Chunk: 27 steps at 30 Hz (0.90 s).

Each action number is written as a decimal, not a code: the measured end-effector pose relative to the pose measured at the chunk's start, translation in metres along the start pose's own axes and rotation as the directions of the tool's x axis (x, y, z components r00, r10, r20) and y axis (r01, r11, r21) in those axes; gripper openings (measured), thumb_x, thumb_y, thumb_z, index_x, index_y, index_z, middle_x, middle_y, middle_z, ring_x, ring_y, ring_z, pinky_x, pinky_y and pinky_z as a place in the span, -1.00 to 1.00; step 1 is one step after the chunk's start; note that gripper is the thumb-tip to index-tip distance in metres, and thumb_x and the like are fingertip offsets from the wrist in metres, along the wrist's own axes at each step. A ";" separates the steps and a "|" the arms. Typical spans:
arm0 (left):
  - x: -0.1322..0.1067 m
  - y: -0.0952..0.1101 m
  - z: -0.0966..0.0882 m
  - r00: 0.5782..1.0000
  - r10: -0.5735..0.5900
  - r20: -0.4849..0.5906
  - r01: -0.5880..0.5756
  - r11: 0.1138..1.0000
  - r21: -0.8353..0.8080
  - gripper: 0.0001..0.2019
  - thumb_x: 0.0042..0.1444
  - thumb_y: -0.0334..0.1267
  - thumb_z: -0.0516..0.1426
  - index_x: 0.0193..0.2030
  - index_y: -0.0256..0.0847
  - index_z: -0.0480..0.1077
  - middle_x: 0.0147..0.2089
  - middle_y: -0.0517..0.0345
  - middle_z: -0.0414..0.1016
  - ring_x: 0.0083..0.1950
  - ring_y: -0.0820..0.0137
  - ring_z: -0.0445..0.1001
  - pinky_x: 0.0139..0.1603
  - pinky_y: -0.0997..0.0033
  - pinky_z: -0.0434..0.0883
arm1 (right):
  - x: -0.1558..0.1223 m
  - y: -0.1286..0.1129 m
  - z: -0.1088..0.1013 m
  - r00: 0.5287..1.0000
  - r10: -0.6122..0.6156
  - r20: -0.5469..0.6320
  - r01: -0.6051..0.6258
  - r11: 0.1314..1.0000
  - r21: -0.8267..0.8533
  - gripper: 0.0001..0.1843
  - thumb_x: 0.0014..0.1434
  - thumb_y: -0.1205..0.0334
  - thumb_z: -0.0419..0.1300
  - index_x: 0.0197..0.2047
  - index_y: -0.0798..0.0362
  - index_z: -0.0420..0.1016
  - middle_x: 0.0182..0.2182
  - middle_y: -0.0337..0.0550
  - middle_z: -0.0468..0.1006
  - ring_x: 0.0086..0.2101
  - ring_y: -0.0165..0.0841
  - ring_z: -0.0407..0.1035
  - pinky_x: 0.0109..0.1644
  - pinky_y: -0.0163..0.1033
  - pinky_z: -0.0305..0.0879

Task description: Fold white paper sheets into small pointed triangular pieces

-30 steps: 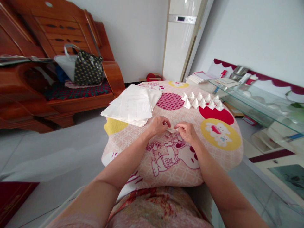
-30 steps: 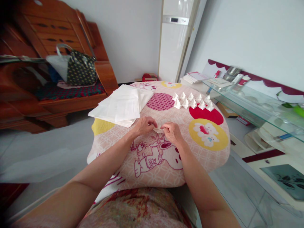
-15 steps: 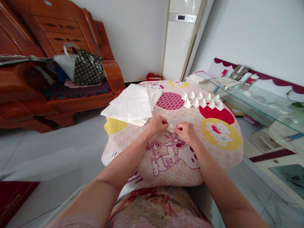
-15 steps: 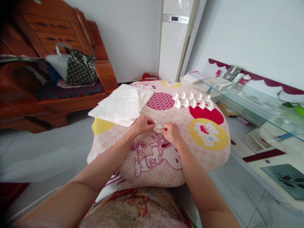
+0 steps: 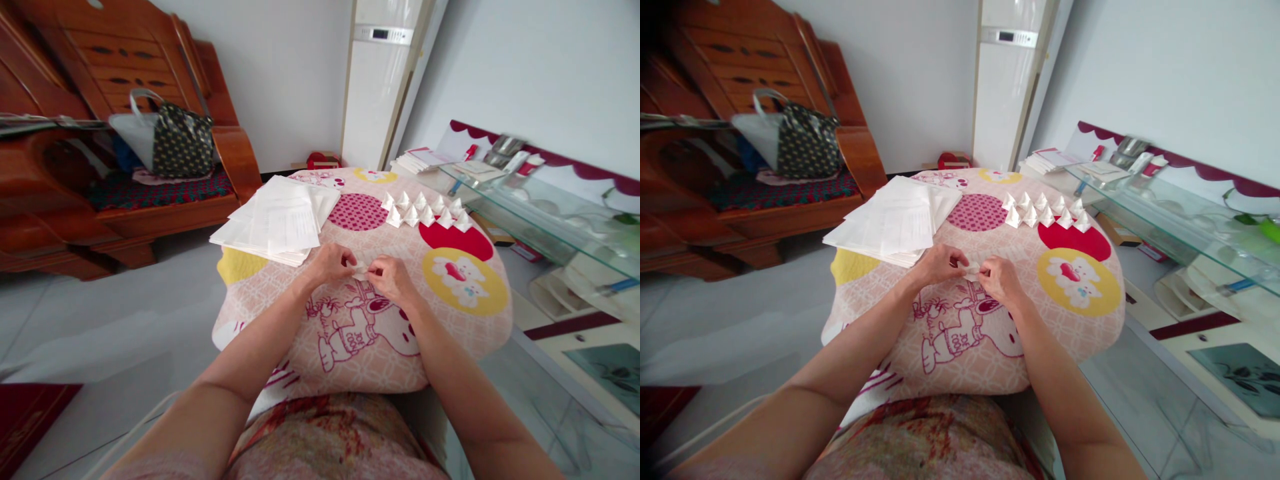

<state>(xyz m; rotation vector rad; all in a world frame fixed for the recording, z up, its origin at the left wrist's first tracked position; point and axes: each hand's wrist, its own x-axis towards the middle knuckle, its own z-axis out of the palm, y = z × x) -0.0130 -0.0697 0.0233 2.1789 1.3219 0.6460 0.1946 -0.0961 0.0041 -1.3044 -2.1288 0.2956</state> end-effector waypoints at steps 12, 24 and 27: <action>0.003 0.004 0.013 0.993 -0.054 -0.106 0.061 0.996 0.065 -0.69 -0.04 -0.52 0.16 -0.20 -0.23 0.66 -0.27 0.10 0.70 -0.27 0.34 0.60 -0.14 0.39 0.53 | -0.001 0.001 0.002 0.999 -0.031 0.003 0.032 0.999 -0.023 -0.78 0.13 0.38 0.29 -0.53 0.02 0.51 -0.49 -0.15 0.53 -0.42 -0.30 0.40 -0.32 -0.23 0.27; 0.000 0.010 0.015 0.974 -0.073 -0.214 0.068 0.997 -0.030 -0.65 0.03 -0.58 0.12 -0.10 -0.25 0.60 -0.22 0.09 0.70 -0.19 0.35 0.65 -0.08 0.41 0.53 | 0.001 -0.004 0.002 0.999 -0.023 -0.033 0.022 0.999 -0.029 -0.75 0.07 0.47 0.26 -0.58 0.04 0.43 -0.51 -0.18 0.48 -0.44 -0.34 0.35 -0.33 -0.26 0.21; -0.001 0.009 0.015 0.948 -0.066 -0.312 0.025 0.991 -0.134 -0.63 0.06 -0.57 0.12 -0.04 -0.25 0.59 -0.25 0.10 0.69 -0.23 0.38 0.64 -0.10 0.44 0.54 | -0.001 -0.008 -0.001 0.989 -0.046 -0.143 0.040 0.998 -0.042 -0.78 0.10 0.44 0.24 -0.53 0.02 0.44 -0.46 -0.15 0.49 -0.41 -0.33 0.37 -0.32 -0.26 0.24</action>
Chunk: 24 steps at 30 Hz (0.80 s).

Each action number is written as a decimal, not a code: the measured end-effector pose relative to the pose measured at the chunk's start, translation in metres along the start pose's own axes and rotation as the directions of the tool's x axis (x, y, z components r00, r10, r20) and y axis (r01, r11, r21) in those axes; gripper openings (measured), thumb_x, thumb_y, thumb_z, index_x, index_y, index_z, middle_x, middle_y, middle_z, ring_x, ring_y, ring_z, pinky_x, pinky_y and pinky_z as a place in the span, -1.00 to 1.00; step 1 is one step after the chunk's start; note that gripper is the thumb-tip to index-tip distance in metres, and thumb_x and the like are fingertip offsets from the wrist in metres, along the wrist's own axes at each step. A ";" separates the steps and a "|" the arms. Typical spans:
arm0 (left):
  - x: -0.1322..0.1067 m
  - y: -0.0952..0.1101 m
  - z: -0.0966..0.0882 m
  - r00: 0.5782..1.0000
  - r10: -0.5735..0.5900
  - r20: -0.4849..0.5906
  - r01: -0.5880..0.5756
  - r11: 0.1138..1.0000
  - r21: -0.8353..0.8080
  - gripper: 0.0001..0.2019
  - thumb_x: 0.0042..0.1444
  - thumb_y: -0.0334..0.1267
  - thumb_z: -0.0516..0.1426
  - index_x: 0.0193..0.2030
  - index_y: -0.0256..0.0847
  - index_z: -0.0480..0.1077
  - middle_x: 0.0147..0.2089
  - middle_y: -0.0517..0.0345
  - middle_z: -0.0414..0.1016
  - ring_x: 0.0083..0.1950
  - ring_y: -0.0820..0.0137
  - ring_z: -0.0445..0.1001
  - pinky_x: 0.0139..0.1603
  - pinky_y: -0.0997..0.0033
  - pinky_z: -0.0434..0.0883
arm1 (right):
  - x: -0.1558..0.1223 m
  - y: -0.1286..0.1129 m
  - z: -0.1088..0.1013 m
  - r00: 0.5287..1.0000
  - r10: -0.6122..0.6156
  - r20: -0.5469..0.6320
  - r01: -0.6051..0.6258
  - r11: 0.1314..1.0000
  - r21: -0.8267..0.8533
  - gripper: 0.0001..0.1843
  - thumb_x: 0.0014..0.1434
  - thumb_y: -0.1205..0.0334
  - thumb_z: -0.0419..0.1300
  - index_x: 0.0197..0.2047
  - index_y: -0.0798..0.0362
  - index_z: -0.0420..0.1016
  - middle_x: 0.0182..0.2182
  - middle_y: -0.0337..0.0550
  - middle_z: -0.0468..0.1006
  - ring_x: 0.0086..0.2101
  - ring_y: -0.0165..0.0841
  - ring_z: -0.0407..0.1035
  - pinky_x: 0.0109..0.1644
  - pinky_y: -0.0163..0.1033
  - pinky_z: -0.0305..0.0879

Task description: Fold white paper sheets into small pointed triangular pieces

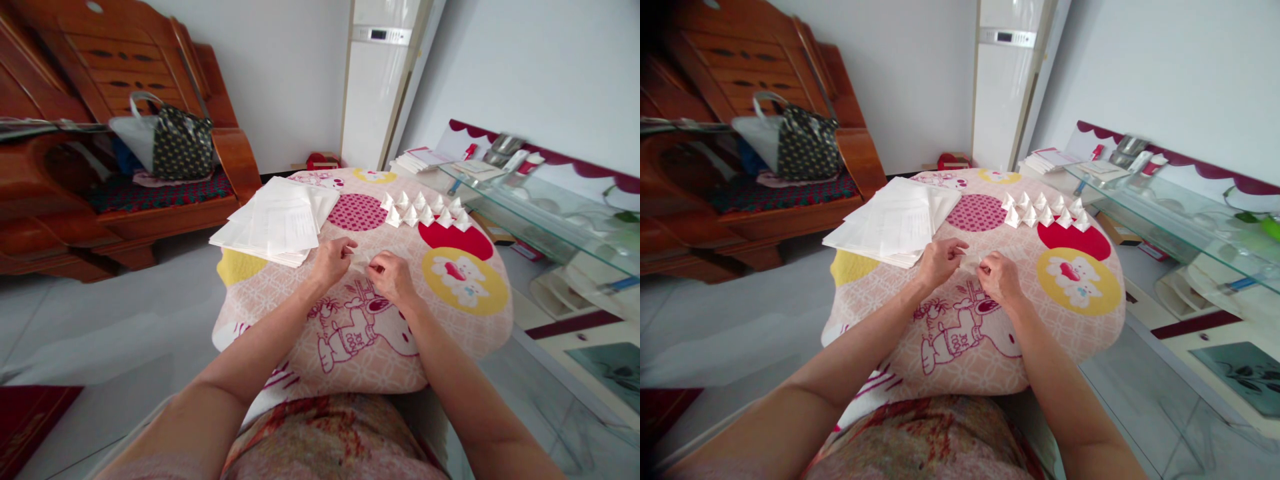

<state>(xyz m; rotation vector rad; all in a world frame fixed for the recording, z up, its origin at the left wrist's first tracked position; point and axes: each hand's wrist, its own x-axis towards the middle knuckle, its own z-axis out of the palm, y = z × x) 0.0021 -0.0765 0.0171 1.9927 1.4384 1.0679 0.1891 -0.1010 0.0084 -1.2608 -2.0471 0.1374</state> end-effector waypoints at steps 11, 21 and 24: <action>0.001 -0.001 -0.001 1.000 -0.004 -0.016 0.000 0.969 -0.247 -0.57 0.13 -0.53 0.04 0.11 -0.35 0.54 -0.14 0.00 0.69 -0.32 0.47 0.62 -0.22 0.49 0.57 | -0.002 -0.009 -0.002 0.971 -0.125 -0.206 0.105 0.989 -0.108 -0.79 0.27 0.36 0.14 -0.40 0.00 0.47 -0.33 -0.03 0.55 -0.27 -0.23 0.45 -0.19 -0.20 0.36; 0.001 -0.004 0.001 0.998 0.014 -0.056 -0.030 0.954 -0.299 -0.53 0.09 -0.54 0.03 0.12 -0.37 0.53 -0.12 -0.02 0.69 -0.24 0.42 0.65 -0.23 0.49 0.60 | -0.002 -0.008 -0.002 0.946 -0.156 -0.283 0.131 0.986 -0.106 -0.82 0.24 0.40 0.14 -0.35 0.01 0.51 -0.33 -0.03 0.56 -0.31 -0.27 0.46 -0.20 -0.21 0.40; 0.001 -0.002 -0.002 0.999 0.031 -0.034 -0.041 0.949 -0.313 -0.55 0.07 -0.50 0.07 0.10 -0.36 0.54 -0.11 -0.04 0.69 -0.15 0.34 0.67 -0.12 0.38 0.62 | -0.001 -0.004 0.000 0.925 -0.189 -0.329 0.170 0.982 -0.087 -0.84 0.23 0.41 0.15 -0.33 0.02 0.52 -0.35 -0.07 0.56 -0.35 -0.29 0.44 -0.27 -0.22 0.41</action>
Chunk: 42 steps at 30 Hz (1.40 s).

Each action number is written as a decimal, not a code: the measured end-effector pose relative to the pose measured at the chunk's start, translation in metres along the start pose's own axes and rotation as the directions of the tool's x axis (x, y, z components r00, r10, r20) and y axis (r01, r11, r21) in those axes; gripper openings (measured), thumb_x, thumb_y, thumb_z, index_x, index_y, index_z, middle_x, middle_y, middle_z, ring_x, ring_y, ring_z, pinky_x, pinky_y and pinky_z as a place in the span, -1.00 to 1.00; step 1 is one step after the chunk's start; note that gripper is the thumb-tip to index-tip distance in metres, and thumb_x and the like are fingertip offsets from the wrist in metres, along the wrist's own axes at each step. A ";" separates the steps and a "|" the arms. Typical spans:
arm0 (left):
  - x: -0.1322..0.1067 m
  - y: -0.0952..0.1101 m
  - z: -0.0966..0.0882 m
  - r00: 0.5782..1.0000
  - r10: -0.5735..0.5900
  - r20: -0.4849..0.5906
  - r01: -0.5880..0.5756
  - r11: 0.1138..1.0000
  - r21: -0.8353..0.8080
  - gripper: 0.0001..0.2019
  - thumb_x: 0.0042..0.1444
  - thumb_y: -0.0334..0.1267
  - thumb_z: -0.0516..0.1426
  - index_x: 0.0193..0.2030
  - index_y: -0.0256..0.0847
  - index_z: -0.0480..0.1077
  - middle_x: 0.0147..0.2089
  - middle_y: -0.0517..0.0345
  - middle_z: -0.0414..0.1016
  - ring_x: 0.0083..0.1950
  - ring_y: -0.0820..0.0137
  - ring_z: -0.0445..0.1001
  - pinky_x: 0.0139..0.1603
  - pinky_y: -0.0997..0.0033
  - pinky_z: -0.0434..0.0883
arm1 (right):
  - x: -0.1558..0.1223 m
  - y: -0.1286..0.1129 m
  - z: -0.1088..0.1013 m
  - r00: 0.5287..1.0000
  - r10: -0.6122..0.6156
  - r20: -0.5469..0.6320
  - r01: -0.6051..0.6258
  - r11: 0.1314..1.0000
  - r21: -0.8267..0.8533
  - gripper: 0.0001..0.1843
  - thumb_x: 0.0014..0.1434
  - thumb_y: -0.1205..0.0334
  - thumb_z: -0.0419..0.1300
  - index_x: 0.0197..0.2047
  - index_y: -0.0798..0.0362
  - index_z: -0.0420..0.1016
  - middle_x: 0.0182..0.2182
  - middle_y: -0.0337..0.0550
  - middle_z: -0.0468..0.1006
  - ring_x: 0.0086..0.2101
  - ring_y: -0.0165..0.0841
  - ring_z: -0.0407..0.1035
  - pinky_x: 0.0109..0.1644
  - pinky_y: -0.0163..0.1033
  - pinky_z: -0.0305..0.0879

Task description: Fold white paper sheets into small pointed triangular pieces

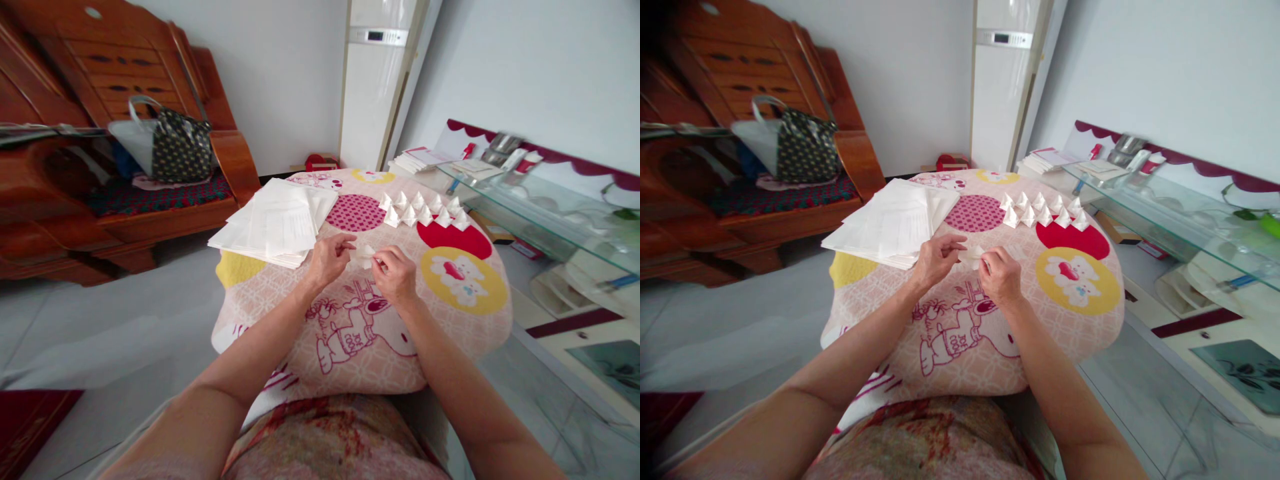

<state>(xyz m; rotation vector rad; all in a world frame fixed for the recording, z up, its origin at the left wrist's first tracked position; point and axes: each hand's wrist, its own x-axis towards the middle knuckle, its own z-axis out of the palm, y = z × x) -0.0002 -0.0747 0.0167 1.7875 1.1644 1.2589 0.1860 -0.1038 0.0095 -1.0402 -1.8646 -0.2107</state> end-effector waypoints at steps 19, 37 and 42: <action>-0.001 0.001 0.003 0.970 -0.004 0.243 0.101 0.916 -0.389 -0.62 0.19 -0.15 0.27 0.11 -0.27 0.49 -0.24 0.19 0.39 -0.26 0.47 0.49 -0.20 0.35 0.66 | 0.002 0.000 -0.002 0.989 0.139 0.041 -0.145 0.955 0.260 -0.86 0.16 0.37 0.21 -0.25 0.02 0.59 -0.30 -0.10 0.63 -0.33 -0.30 0.51 -0.28 -0.23 0.48; -0.003 0.001 0.010 0.988 0.071 0.139 -0.027 0.954 -0.299 -0.66 0.18 -0.24 0.24 0.07 -0.31 0.48 -0.17 0.09 0.55 -0.34 0.48 0.58 -0.33 0.48 0.62 | 0.001 0.003 0.000 0.907 0.419 0.044 -0.409 0.848 0.336 -0.84 0.09 0.19 0.29 -0.24 0.03 0.58 -0.43 -0.22 0.61 -0.48 -0.36 0.45 -0.32 -0.25 0.45; -0.003 0.002 0.010 0.987 0.080 0.140 -0.036 0.955 -0.293 -0.67 0.18 -0.25 0.23 0.06 -0.33 0.47 -0.16 0.07 0.58 -0.31 0.45 0.60 -0.31 0.47 0.63 | 0.001 0.004 0.000 0.922 0.388 0.008 -0.369 0.871 0.325 -0.86 0.11 0.16 0.29 -0.28 0.03 0.59 -0.40 -0.18 0.64 -0.44 -0.32 0.49 -0.30 -0.23 0.47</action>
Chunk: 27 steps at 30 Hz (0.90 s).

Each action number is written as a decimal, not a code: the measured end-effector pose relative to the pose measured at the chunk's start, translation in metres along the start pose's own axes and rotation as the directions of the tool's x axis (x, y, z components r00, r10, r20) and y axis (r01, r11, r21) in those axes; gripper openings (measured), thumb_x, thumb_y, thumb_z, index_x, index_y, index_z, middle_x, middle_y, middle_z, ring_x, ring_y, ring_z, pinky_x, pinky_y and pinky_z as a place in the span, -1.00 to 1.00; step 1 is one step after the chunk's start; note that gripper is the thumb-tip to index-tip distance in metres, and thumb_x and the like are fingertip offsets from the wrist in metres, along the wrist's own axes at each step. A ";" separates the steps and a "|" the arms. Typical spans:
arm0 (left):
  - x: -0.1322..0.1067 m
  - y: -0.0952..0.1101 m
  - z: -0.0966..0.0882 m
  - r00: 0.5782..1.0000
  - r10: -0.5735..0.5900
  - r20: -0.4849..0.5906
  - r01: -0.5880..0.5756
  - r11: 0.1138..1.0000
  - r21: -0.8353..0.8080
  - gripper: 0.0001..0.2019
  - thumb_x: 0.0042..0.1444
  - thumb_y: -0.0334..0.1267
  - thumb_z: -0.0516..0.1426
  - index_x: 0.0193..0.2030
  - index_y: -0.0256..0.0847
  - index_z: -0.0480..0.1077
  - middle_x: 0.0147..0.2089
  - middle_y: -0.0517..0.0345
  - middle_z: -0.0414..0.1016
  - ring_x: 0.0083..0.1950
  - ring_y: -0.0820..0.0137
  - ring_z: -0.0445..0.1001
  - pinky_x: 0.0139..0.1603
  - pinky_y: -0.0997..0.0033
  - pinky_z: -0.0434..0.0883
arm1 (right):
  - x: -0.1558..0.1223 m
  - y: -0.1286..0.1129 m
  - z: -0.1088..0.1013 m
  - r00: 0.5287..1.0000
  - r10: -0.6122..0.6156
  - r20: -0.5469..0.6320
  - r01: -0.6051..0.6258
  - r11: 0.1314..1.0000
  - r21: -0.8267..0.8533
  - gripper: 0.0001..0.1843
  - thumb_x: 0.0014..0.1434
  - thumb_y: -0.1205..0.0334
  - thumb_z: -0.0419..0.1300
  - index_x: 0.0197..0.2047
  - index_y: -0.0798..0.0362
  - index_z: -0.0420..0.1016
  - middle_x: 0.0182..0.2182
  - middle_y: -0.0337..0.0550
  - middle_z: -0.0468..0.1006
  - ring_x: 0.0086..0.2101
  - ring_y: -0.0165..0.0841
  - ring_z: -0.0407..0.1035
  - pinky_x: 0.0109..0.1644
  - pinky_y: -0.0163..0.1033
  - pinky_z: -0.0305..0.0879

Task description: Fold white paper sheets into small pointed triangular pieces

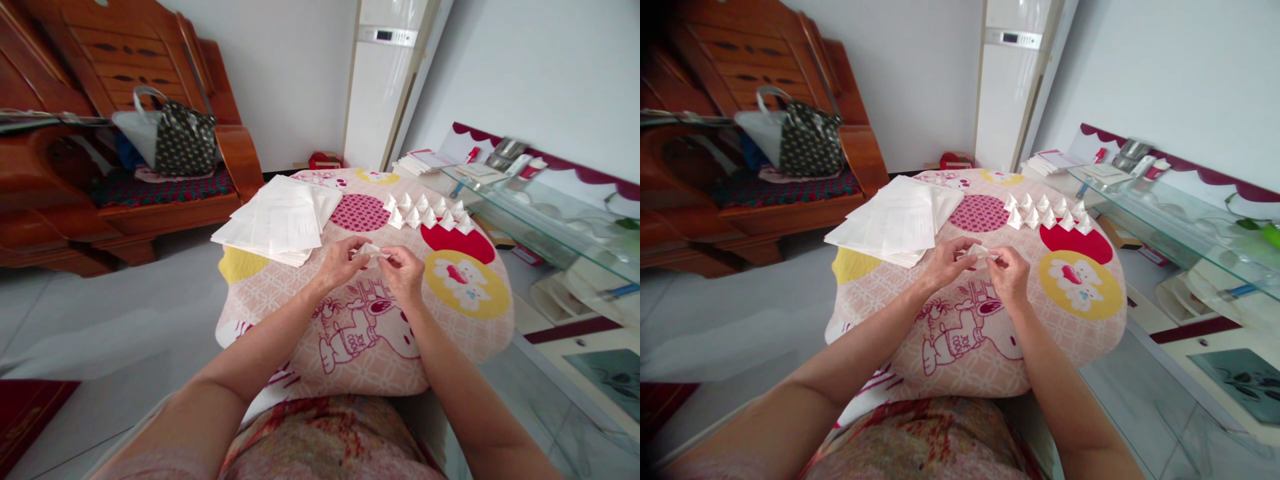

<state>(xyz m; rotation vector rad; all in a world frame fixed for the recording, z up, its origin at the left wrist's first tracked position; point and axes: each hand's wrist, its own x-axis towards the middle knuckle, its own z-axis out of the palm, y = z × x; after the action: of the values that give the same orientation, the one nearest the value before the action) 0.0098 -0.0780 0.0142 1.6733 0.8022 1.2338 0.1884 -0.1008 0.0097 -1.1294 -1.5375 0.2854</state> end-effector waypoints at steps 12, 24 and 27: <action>0.000 0.004 0.001 0.999 0.032 -0.004 -0.031 0.994 0.109 -0.70 0.22 -0.19 0.21 0.02 -0.31 0.51 -0.14 0.04 0.63 -0.28 0.41 0.59 -0.27 0.45 0.61 | -0.002 0.005 0.001 0.997 0.018 -0.077 -0.029 0.990 -0.136 -0.87 0.15 0.16 0.24 -0.40 0.00 0.47 -0.52 -0.21 0.58 -0.49 -0.31 0.47 -0.33 -0.22 0.42; -0.002 0.000 -0.001 0.997 0.077 0.001 -0.074 0.957 0.281 -0.68 0.33 -0.21 0.08 0.11 -0.30 0.50 -0.06 -0.02 0.64 -0.19 0.35 0.60 -0.18 0.39 0.57 | 0.000 0.010 0.002 0.994 0.085 0.072 -0.076 0.990 -0.119 -0.76 0.17 0.12 0.20 -0.24 0.06 0.63 -0.53 -0.15 0.62 -0.51 -0.25 0.51 -0.38 -0.21 0.39; -0.001 0.003 -0.002 0.998 0.069 0.003 -0.066 0.948 0.311 -0.68 0.33 -0.25 0.05 0.08 -0.30 0.53 -0.10 -0.01 0.65 -0.22 0.34 0.60 -0.15 0.37 0.55 | 0.000 0.007 0.002 0.990 0.067 0.123 -0.052 0.992 -0.119 -0.79 0.18 0.15 0.18 -0.32 0.03 0.62 -0.57 -0.18 0.59 -0.53 -0.27 0.50 -0.41 -0.24 0.34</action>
<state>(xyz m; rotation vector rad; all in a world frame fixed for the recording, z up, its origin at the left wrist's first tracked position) 0.0079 -0.0802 0.0170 1.9630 0.9924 1.2077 0.1900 -0.0967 0.0042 -1.2703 -1.6507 0.3170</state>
